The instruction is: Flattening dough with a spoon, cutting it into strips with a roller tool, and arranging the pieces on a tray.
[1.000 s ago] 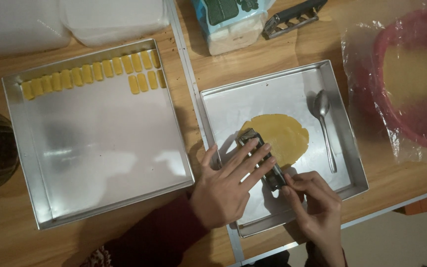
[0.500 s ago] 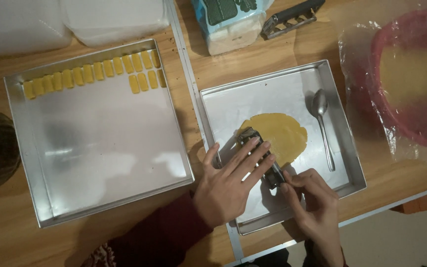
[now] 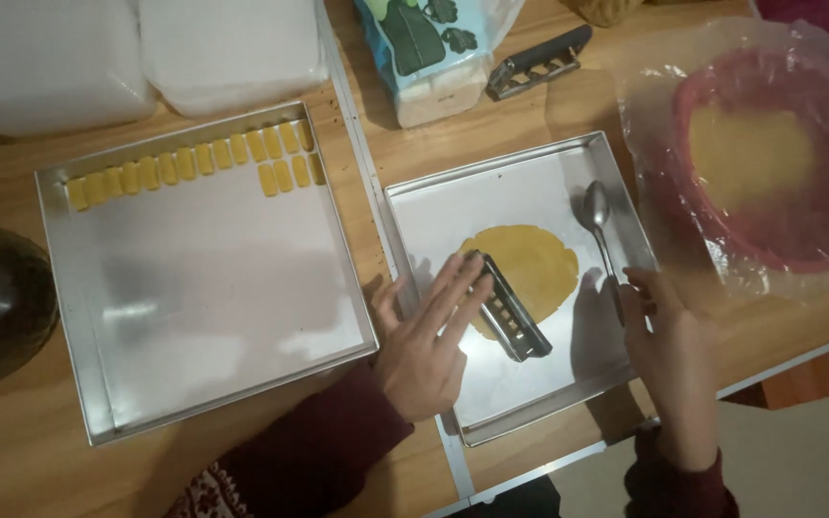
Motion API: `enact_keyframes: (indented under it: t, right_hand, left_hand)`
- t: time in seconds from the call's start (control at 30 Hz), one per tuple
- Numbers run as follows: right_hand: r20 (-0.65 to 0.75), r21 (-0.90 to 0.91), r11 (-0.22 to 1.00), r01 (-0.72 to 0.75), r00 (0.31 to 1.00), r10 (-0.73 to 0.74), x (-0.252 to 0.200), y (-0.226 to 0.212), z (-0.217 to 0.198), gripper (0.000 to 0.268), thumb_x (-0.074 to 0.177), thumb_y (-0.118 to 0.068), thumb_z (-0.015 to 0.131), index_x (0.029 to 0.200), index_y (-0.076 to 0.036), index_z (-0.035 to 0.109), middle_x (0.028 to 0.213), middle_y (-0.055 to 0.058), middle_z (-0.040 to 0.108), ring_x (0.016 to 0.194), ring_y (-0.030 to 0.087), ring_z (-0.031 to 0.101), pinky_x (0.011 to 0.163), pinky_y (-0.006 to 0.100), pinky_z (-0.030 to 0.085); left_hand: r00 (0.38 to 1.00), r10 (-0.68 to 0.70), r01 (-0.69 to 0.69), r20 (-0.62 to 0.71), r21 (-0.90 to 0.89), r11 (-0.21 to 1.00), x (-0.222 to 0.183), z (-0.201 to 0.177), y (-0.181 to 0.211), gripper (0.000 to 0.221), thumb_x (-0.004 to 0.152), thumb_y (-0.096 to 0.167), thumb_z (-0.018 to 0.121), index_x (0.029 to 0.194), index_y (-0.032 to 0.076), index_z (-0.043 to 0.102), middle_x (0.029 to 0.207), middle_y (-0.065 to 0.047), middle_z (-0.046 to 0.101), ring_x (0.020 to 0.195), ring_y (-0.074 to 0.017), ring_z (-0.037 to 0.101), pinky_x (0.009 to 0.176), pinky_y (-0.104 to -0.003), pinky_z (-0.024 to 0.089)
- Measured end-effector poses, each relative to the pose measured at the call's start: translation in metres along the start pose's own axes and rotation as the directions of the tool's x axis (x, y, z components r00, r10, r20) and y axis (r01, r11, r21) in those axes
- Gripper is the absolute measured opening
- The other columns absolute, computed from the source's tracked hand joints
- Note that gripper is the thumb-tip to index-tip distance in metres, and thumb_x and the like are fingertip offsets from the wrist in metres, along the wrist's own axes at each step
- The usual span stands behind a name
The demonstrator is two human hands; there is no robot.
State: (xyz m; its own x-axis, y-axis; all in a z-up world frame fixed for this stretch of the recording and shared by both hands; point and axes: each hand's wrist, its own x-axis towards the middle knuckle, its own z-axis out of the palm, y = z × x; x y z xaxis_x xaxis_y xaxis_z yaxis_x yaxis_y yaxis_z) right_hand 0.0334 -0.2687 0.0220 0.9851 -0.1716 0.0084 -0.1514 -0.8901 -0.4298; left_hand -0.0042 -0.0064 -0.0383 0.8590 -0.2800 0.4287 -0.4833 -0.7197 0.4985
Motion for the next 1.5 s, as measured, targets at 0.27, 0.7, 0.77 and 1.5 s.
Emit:
enact_keyframes:
  t: [0.27, 0.7, 0.77, 1.5]
  right_hand:
    - [0.029, -0.199, 0.929, 0.312, 0.95, -0.312, 0.034, 0.038, 0.027, 0.017, 0.1, -0.014, 0.067, 0.115, -0.006, 0.068, 0.102, 0.015, 0.07, 0.083, 0.034, 0.069, 0.071, 0.047, 0.053]
    - [0.119, -0.282, 0.918, 0.279, 0.96, -0.255, 0.054, 0.001, 0.024, 0.027, 0.108, -0.03, 0.055, 0.107, -0.003, 0.06, 0.105, 0.022, 0.066, 0.086, 0.051, 0.065, 0.066, 0.061, 0.047]
    - [0.16, -0.046, 0.903, 0.427, 0.895, -0.416, 0.048, -0.039, 0.011, 0.029, 0.11, -0.025, 0.047, 0.122, -0.001, 0.057, 0.117, 0.021, 0.062, 0.103, 0.042, 0.061, 0.08, 0.054, 0.047]
    - [0.469, -0.007, 0.787, 0.617, 0.697, -0.543, 0.09, -0.161, 0.088, 0.077, 0.11, -0.059, 0.004, 0.151, -0.009, 0.046, 0.149, 0.02, 0.045, 0.149, 0.04, 0.029, 0.12, 0.064, 0.005]
  left_hand:
    - [0.984, -0.134, 0.115, -0.114, -0.161, 0.98, 0.007, -0.009, 0.003, 0.081, 0.07, -0.005, 0.049, 0.15, 0.007, 0.044, 0.16, -0.008, 0.044, 0.153, -0.0264, 0.036, 0.118, -0.054, 0.018]
    - [0.978, -0.161, 0.131, -0.134, -0.205, 0.97, 0.005, -0.003, -0.001, 0.082, 0.073, -0.003, 0.052, 0.153, 0.008, 0.038, 0.162, -0.007, 0.04, 0.155, -0.0278, 0.033, 0.12, -0.058, 0.016]
    - [0.977, -0.17, 0.14, -0.128, -0.217, 0.966, 0.006, -0.002, -0.001, 0.083, 0.07, -0.006, 0.051, 0.151, 0.006, 0.039, 0.161, -0.009, 0.041, 0.155, -0.0291, 0.032, 0.12, -0.058, 0.015]
    - [0.951, -0.199, 0.097, -0.237, -0.382, 0.919, 0.008, 0.015, -0.012, 0.098, 0.068, -0.011, 0.048, 0.157, 0.002, 0.01, 0.16, -0.037, 0.008, 0.147, -0.0601, 0.015, 0.105, -0.083, 0.019]
